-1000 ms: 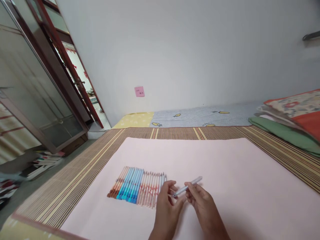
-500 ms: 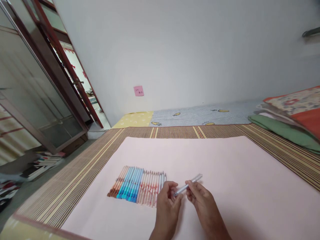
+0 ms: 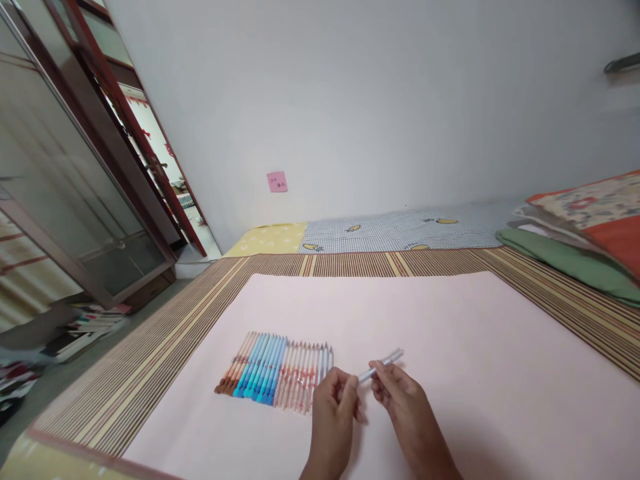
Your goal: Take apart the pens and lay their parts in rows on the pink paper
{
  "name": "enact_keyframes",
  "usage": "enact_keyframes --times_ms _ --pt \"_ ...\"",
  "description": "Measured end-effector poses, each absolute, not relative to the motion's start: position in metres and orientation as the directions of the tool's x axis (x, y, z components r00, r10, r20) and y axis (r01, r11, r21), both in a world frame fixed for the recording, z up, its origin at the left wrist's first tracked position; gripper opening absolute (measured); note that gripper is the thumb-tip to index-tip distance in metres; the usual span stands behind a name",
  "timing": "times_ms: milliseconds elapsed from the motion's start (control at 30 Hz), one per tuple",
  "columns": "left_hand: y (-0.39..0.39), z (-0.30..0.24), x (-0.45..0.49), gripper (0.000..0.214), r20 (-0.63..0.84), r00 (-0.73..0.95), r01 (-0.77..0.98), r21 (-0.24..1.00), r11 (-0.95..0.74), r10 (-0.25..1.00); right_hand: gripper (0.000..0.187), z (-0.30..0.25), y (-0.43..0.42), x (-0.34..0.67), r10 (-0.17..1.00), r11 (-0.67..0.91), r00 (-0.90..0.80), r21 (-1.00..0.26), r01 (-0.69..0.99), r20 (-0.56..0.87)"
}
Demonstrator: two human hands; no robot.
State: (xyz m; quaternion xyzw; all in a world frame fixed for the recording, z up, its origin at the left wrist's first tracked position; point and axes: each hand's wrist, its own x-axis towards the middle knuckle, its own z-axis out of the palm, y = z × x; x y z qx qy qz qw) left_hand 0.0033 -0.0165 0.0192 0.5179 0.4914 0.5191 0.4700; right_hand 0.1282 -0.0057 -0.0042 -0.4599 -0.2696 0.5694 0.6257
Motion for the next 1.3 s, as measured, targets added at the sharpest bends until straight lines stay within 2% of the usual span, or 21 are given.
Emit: enact_keyframes --times_ms 67,167,233,367,500,600,700,800,967,1200,1300 --pt "-0.015 0.019 0.004 0.044 0.05 -0.008 -0.033 0.998 -0.05 0.999 0.042 -0.006 -0.005 0.128 0.962 -0.071 0.199 -0.874 -0.482 -0.188" --pt "-0.013 0.019 0.004 0.034 0.005 0.026 -0.184 0.983 0.0 1.0 0.043 -0.009 -0.003 0.128 0.957 -0.077 0.198 -0.845 -0.529 -0.211" --pt "-0.012 0.019 0.003 0.036 0.001 0.023 -0.247 0.969 0.005 1.0 0.043 -0.01 -0.003 0.127 0.953 -0.093 0.188 -0.822 -0.562 -0.237" --pt "-0.013 0.018 0.003 0.029 -0.006 -0.025 -0.222 0.975 0.0 1.0 0.041 -0.008 -0.004 0.125 0.96 -0.1 0.157 -0.809 -0.579 -0.231" --pt "-0.011 0.014 0.002 0.044 -0.034 -0.088 -0.188 0.982 0.017 0.996 0.042 -0.006 -0.007 0.123 0.956 -0.096 0.173 -0.807 -0.583 -0.238" --pt "-0.008 0.015 0.001 0.033 -0.032 -0.08 -0.28 0.96 0.008 0.996 0.043 -0.004 -0.006 0.122 0.95 -0.095 0.179 -0.787 -0.61 -0.254" --pt "-0.009 0.019 0.001 0.04 -0.02 -0.039 -0.346 0.938 0.005 0.999 0.042 -0.004 -0.005 0.121 0.95 -0.098 0.165 -0.755 -0.649 -0.266" --pt "-0.011 0.019 0.001 0.026 -0.034 -0.042 -0.357 0.934 0.017 0.999 0.041 -0.005 -0.005 0.119 0.95 -0.11 0.156 -0.755 -0.647 -0.272" --pt "-0.009 0.013 0.001 0.04 -0.083 -0.124 -0.363 0.931 0.033 0.989 0.046 -0.005 -0.006 0.117 0.943 -0.114 0.181 -0.781 -0.615 -0.28" --pt "-0.004 0.012 0.001 0.028 -0.102 -0.032 -0.498 0.864 0.073 0.994 0.041 -0.006 -0.007 0.115 0.952 -0.121 0.146 -0.772 -0.625 -0.268" --pt "-0.003 0.014 0.0 0.028 -0.133 -0.062 -0.563 0.823 0.076 0.989 0.041 -0.005 -0.007 0.115 0.951 -0.116 0.152 -0.766 -0.632 -0.27"
